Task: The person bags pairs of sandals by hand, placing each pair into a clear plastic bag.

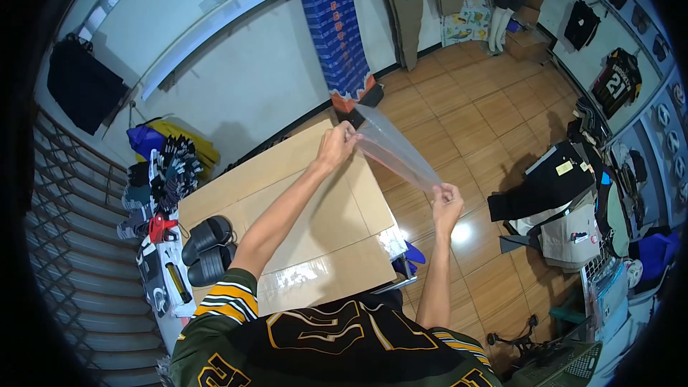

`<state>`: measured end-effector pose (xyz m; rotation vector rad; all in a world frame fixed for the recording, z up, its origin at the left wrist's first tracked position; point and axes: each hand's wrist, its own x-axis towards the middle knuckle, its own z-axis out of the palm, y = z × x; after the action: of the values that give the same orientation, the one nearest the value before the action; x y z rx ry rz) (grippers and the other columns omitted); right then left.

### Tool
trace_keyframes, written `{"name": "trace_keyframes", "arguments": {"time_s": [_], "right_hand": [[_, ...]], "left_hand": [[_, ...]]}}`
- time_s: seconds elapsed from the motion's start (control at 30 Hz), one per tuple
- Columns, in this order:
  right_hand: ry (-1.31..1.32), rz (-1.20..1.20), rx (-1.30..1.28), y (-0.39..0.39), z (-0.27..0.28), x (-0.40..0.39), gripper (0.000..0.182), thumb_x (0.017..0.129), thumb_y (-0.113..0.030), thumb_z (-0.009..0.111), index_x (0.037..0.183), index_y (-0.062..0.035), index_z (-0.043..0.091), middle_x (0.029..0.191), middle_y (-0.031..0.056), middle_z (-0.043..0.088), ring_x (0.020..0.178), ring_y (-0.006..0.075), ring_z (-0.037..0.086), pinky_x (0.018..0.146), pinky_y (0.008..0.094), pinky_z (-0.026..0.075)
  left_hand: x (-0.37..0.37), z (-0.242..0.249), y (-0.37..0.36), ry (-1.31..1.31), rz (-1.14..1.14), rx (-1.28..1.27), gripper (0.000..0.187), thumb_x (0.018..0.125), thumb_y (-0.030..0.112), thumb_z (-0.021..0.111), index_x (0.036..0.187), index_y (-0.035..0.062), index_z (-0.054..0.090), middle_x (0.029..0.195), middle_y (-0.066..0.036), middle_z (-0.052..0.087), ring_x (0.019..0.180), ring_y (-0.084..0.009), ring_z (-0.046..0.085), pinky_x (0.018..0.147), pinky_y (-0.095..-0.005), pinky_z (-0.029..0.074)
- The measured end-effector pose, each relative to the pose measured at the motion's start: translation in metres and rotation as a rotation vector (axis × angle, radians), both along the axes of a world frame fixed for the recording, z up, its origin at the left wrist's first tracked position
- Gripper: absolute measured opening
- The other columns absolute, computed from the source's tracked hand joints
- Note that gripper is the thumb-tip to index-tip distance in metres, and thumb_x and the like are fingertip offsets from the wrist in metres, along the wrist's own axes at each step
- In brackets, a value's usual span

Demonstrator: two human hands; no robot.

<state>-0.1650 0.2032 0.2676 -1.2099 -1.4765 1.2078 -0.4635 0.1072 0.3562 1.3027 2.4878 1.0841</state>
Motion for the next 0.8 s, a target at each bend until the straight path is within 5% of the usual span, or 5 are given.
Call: {"name": "trace_keyframes", "arguments": {"time_s": [0.17, 0.23, 0.53, 0.8], "right_hand": [[0.125, 0.13, -0.113, -0.006, -0.039, -0.008, 0.028, 0.08, -0.002, 0.077, 0.103, 0.0051, 0.062, 0.081, 0.0092, 0.068, 0.068, 0.0106, 0.061, 0.059, 0.0233, 0.049], [0.146, 0.146, -0.076, -0.009, -0.053, -0.01, 0.027, 0.08, -0.002, 0.078, 0.102, 0.0039, 0.062, 0.078, 0.0061, 0.067, 0.066, 0.0086, 0.059, 0.058, 0.0217, 0.048], [0.072, 0.09, -0.098, -0.05, -0.073, -0.022, 0.021, 0.08, -0.002, 0.078, 0.085, -0.002, 0.058, 0.076, 0.0041, 0.064, 0.064, 0.0076, 0.056, 0.058, 0.0214, 0.046], [-0.047, 0.076, -0.086, -0.085, -0.021, -0.009, 0.022, 0.081, -0.008, 0.078, 0.083, -0.0022, 0.057, 0.067, 0.0006, 0.058, 0.059, 0.0069, 0.051, 0.055, 0.0231, 0.043]], "left_hand": [[-0.032, -0.038, 0.028, -0.113, -0.169, -0.049, 0.016, 0.085, 0.01, 0.072, 0.098, 0.0011, 0.068, 0.076, -0.011, 0.069, 0.072, -0.019, 0.067, 0.069, -0.0332, 0.054], [-0.04, -0.049, 0.032, -0.171, -0.179, -0.097, 0.014, 0.083, 0.01, 0.073, 0.094, 0.0024, 0.072, 0.088, -0.016, 0.073, 0.084, -0.0236, 0.072, 0.075, -0.0366, 0.056], [-0.031, -0.038, 0.021, 0.12, -0.212, -0.049, 0.015, 0.081, 0.011, 0.072, 0.093, 0.0027, 0.071, 0.088, -0.019, 0.07, 0.084, -0.0341, 0.068, 0.077, -0.0417, 0.054], [-0.033, -0.033, 0.004, 0.105, -0.222, -0.057, 0.014, 0.082, 0.012, 0.072, 0.092, 0.0022, 0.07, 0.087, -0.019, 0.07, 0.084, -0.0347, 0.068, 0.076, -0.0426, 0.054]]}}
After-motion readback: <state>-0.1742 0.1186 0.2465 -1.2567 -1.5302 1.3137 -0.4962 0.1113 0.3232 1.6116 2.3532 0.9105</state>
